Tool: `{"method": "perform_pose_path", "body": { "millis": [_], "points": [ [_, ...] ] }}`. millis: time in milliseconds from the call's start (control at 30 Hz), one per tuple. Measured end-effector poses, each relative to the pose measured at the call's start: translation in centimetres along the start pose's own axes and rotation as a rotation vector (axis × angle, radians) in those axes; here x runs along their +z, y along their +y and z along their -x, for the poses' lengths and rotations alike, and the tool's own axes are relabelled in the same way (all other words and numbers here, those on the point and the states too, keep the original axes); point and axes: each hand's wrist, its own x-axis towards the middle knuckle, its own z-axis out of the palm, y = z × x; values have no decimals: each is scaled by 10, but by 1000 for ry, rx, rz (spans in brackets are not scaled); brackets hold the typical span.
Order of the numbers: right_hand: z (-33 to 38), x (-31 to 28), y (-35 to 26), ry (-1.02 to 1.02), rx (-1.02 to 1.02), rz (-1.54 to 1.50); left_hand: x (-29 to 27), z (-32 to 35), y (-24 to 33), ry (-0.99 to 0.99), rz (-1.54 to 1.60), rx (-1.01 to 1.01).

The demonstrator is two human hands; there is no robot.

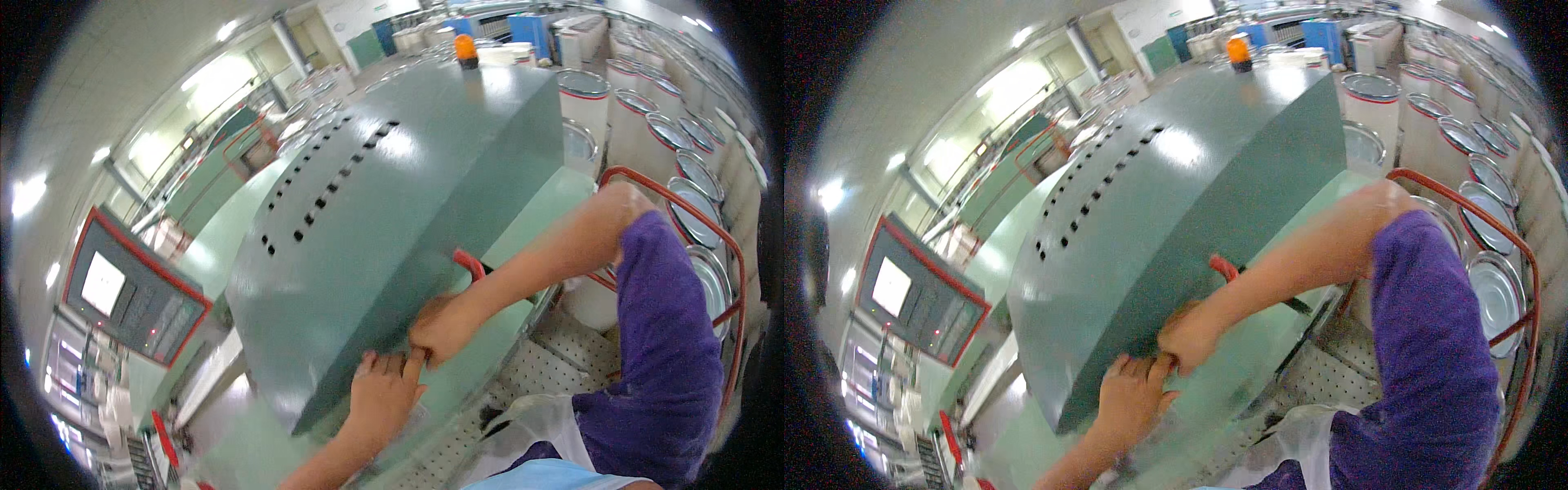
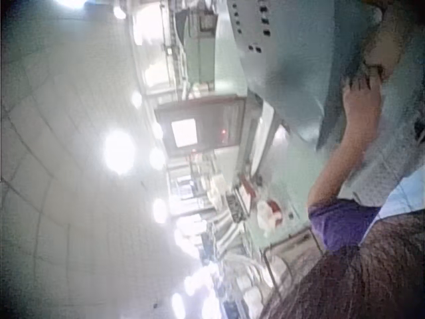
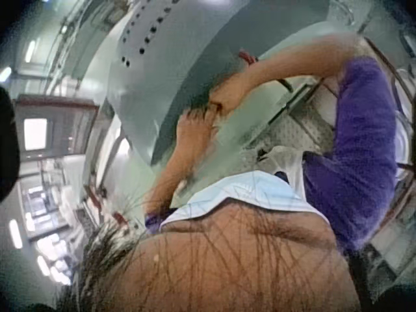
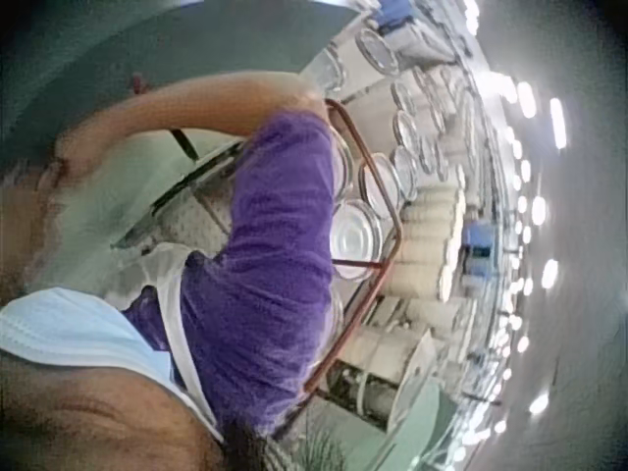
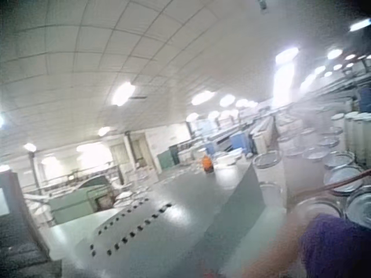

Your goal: The person puts on a face mask, then approaches a textile machine and threads white yarn through multiple rollers and guides. The person repeatedly adjusts the yarn path and cleans accumulated lint from the machine components.

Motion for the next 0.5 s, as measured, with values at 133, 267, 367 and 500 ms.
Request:
{"method": "perform_pose_path", "body": {
  "millis": [133,267,367,500],
  "points": [
    [-48,-14,10,-608,104,-627,31,1,-42,-4,120,116],
    [-73,-12,23,-943,42,-687,38,2,-59,166,-41,354],
    [-76,-1,33,-883,-62,-659,32,-7,-62,292,-234,431],
    [-78,15,36,-736,-340,-337,18,-21,-59,387,-228,396]
  ]
}}
